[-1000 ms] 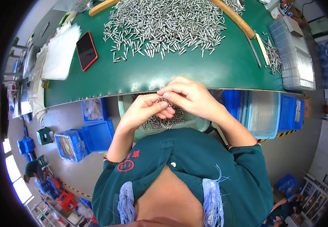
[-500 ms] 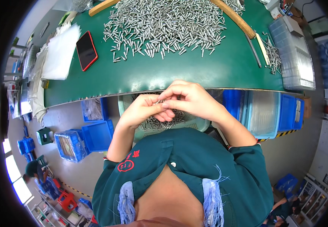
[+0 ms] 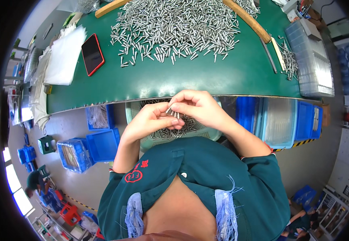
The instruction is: Sorting and inspecting small metal pins at an industrial workbench.
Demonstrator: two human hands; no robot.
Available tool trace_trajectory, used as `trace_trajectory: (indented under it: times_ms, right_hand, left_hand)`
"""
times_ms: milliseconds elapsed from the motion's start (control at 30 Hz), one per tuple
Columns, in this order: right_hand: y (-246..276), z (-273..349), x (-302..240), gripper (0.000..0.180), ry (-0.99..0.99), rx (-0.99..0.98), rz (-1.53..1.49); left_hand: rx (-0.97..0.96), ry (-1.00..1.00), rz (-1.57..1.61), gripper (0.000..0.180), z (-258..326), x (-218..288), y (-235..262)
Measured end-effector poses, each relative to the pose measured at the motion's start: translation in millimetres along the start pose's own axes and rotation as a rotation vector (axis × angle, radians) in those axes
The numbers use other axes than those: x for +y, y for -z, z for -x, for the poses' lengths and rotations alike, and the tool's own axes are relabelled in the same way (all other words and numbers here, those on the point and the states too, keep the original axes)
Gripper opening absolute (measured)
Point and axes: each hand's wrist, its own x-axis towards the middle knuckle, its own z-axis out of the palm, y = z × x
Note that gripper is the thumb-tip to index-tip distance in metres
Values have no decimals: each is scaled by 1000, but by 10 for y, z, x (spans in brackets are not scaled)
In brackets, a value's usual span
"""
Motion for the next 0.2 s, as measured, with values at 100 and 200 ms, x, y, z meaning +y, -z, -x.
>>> trace_trajectory:
  times_ms: [100,200]
  right_hand:
    - [95,30,112,21,-239,-67,-466]
    - [94,28,268,26,-360,-115,-838]
  left_hand:
    - [-64,10,47,21,46,25,53]
    - [-54,-9,23,24,75,48,113]
